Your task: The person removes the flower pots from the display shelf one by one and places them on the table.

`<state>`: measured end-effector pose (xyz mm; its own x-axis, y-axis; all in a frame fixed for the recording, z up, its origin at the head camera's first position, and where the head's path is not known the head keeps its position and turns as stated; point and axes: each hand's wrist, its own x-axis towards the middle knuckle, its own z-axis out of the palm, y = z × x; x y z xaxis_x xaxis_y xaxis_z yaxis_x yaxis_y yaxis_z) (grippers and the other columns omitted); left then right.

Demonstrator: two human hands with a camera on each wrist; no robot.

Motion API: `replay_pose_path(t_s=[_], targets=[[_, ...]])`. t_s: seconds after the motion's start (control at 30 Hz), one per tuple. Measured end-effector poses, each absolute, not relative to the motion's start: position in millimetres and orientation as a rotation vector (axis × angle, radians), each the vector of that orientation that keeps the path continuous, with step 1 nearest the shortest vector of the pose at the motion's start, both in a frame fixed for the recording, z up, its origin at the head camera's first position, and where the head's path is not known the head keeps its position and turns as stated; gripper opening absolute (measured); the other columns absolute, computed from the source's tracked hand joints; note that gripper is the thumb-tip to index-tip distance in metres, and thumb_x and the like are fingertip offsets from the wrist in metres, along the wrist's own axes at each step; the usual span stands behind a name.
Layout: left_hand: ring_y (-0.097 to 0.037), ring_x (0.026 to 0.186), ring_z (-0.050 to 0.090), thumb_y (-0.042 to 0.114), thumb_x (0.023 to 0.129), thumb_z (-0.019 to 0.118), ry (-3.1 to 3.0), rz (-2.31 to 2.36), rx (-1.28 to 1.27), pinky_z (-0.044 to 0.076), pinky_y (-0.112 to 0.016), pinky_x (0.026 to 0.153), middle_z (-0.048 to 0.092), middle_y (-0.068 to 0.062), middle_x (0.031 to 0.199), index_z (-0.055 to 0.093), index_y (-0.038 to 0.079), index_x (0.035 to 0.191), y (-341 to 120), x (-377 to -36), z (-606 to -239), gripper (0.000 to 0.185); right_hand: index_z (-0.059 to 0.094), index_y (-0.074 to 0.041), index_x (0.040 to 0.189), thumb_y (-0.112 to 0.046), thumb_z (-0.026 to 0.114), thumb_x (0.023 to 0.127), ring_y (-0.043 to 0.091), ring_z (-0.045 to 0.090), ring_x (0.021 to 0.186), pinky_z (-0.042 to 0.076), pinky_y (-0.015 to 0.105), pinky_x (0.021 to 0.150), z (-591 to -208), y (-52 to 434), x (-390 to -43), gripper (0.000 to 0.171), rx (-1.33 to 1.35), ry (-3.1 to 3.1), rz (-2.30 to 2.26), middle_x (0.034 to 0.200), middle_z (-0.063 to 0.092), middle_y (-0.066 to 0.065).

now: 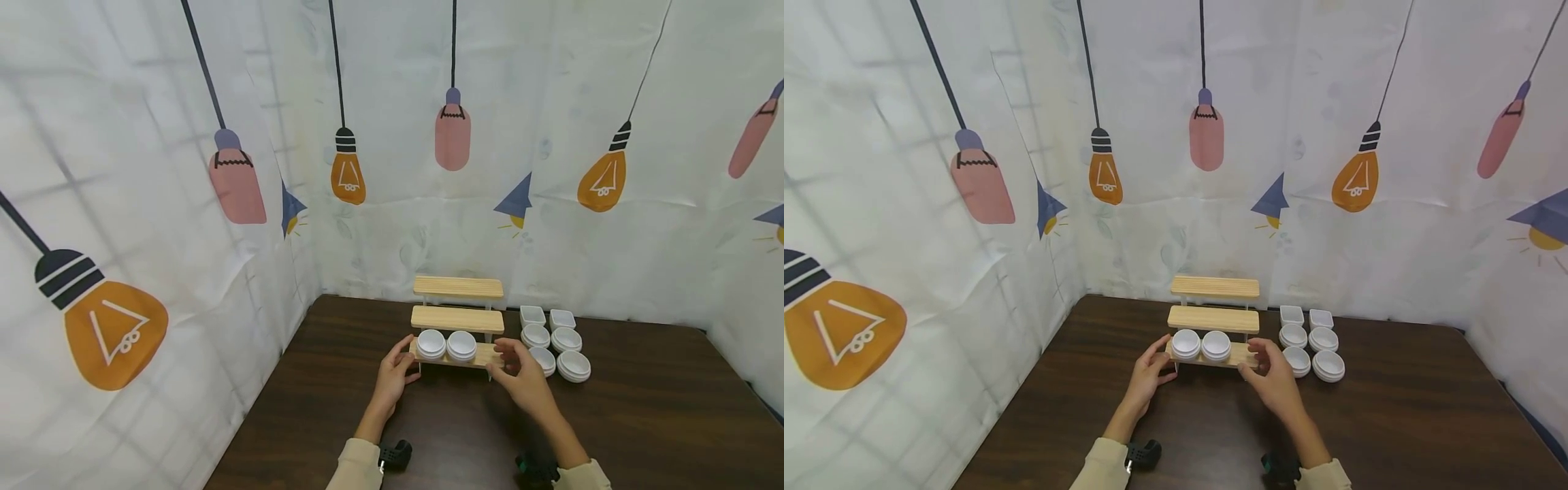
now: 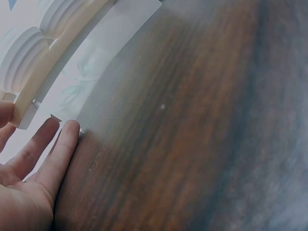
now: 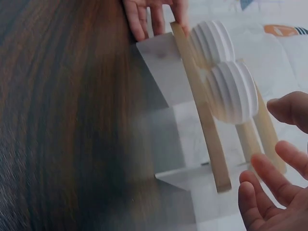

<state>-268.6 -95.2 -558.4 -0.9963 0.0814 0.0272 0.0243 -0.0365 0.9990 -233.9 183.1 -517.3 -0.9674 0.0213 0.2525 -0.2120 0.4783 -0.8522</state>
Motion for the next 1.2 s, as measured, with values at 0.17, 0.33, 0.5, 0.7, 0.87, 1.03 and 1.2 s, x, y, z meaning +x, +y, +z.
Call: replay_pose_path(t_s=[0.17,0.33,0.5,0.7,0.87,1.03,1.2], targets=[[-0.031,0.113,0.062,0.018,0.109,0.050,2.147,2.241,0.113,0.062,-0.043,0.090,0.062,-0.017,0.120,0.046,0.013,0.154,-94.9,-268.1,-557.4,0.046,0.057,-0.006,0.134,-0.017,0.080,0.090,0.031,0.062,0.117,0.056,0.044,0.096,-517.6,175.0,-233.7,0.051,0.200,-2.483,1.502,0.129,0.066,0.014],[-0.029,0.111,0.063,0.018,0.108,0.050,2.152,2.252,0.122,0.062,-0.046,0.090,0.063,-0.017,0.119,0.045,0.010,0.154,-94.5,-267.6,-555.4,0.047,0.055,-0.002,0.137,-0.018,0.080,0.089,0.033,0.061,0.116,0.053,0.051,0.099,-516.4,165.6,-234.6,0.057,0.223,-2.459,1.508,0.130,0.064,0.017],[-0.028,0.111,0.063,0.017,0.108,0.050,2.147,2.257,0.121,0.062,-0.047,0.090,0.063,-0.018,0.118,0.044,0.009,0.155,-94.5,-268.6,-554.5,0.047,0.053,-0.004,0.139,-0.022,0.081,0.089,0.032,0.061,0.116,0.051,0.048,0.100,-516.4,159.1,-240.9,0.060,0.200,-2.486,1.502,0.133,0.064,0.018],[-0.029,0.112,0.062,0.016,0.109,0.049,2.143,2.255,0.113,0.062,-0.047,0.090,0.063,-0.016,0.117,0.043,0.009,0.156,-96.3,-269.3,-554.5,0.048,0.054,-0.007,0.139,-0.026,0.083,0.087,0.032,0.061,0.120,0.051,0.049,0.101,-518.0,151.4,-253.4,0.063,0.171,-2.516,1.551,0.135,0.063,0.016],[-0.034,0.114,0.062,0.016,0.109,0.049,2.147,2.248,0.113,0.061,-0.048,0.091,0.063,-0.018,0.119,0.043,0.009,0.156,-96.1,-267.8,-555.2,0.048,0.057,-0.005,0.136,-0.025,0.084,0.086,0.031,0.063,0.118,0.053,0.044,0.097,-515.9,143.8,-256.9,0.061,0.157,-2.524,1.527,0.131,0.065,0.016],[-0.037,0.115,0.062,0.016,0.109,0.049,2.150,2.247,0.127,0.062,-0.049,0.090,0.063,-0.021,0.120,0.043,0.007,0.155,-94.7,-267.0,-556.3,0.047,0.058,-0.004,0.133,-0.024,0.085,0.085,0.027,0.064,0.109,0.054,0.038,0.090,-515.4,139.0,-258.6,0.059,0.162,-2.508,1.511,0.122,0.068,0.015],[-0.031,0.112,0.064,0.017,0.108,0.050,2.161,2.244,0.126,0.062,-0.047,0.089,0.063,-0.019,0.119,0.045,0.010,0.154,-94.1,-267.5,-556.1,0.047,0.059,-0.007,0.133,-0.025,0.086,0.083,0.022,0.060,0.102,0.050,0.034,0.084,-515.1,136.3,-260.6,0.060,0.162,-2.509,1.514,0.118,0.068,0.013]])
